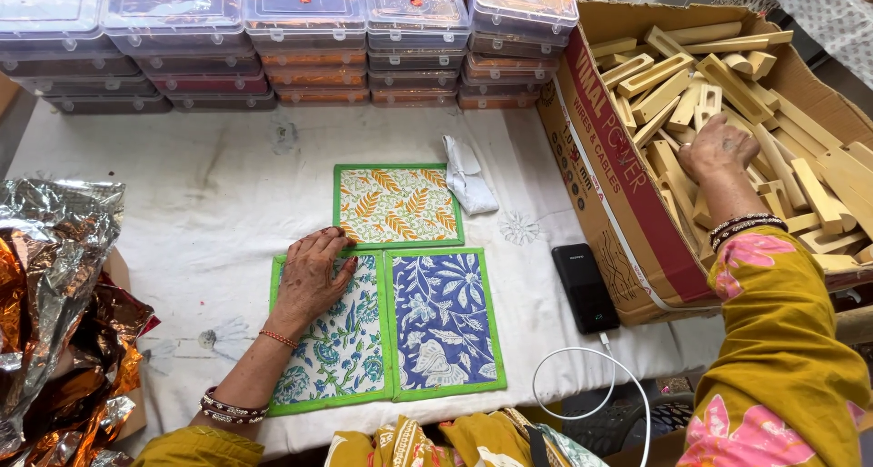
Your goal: The person organizes craft supplies on a table. They wipe a plastic container with a cloth, place copper foil inside, and stack it with other containers. They then pick up wooden pieces from a box and arrange them on patterned mats, wiping the mats with a cloth and covering them with foil.
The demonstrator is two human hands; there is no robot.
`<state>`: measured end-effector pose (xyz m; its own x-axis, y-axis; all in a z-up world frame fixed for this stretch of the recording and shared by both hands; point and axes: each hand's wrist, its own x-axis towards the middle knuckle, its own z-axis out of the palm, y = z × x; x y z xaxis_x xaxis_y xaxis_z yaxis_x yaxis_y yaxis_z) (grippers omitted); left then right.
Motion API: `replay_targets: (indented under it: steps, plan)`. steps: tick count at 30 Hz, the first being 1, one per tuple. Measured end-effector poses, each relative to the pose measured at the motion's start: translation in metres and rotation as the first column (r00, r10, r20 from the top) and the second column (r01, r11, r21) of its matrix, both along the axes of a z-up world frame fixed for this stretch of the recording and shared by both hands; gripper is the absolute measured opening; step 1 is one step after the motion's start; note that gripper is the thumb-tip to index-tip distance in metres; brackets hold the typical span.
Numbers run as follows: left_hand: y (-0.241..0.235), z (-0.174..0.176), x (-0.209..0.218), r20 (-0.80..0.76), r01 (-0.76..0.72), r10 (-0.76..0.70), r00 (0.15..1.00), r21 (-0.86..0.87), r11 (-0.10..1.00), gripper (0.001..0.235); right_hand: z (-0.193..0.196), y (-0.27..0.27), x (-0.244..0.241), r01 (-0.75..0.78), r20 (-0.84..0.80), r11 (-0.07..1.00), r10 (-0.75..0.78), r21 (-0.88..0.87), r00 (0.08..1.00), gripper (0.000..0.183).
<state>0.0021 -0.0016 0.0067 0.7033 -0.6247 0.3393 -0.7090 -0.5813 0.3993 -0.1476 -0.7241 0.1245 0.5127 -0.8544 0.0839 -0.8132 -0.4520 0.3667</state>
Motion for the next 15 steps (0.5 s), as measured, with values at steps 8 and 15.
replay_targets:
  steps: [8,15]
  plan:
    - [-0.001,-0.001,-0.001,0.054,0.001,0.000,0.999,-0.008,1.000,0.034,0.013,-0.019,0.002,-0.002,0.113,0.998,0.010,-0.071,0.994,0.036]
    - [-0.001,0.008,-0.007,0.109,0.012,-0.005,0.994,-0.059,0.998,0.031,0.050,0.006,-0.022,-0.178,0.102,0.908,0.232,-0.379,0.967,0.037]
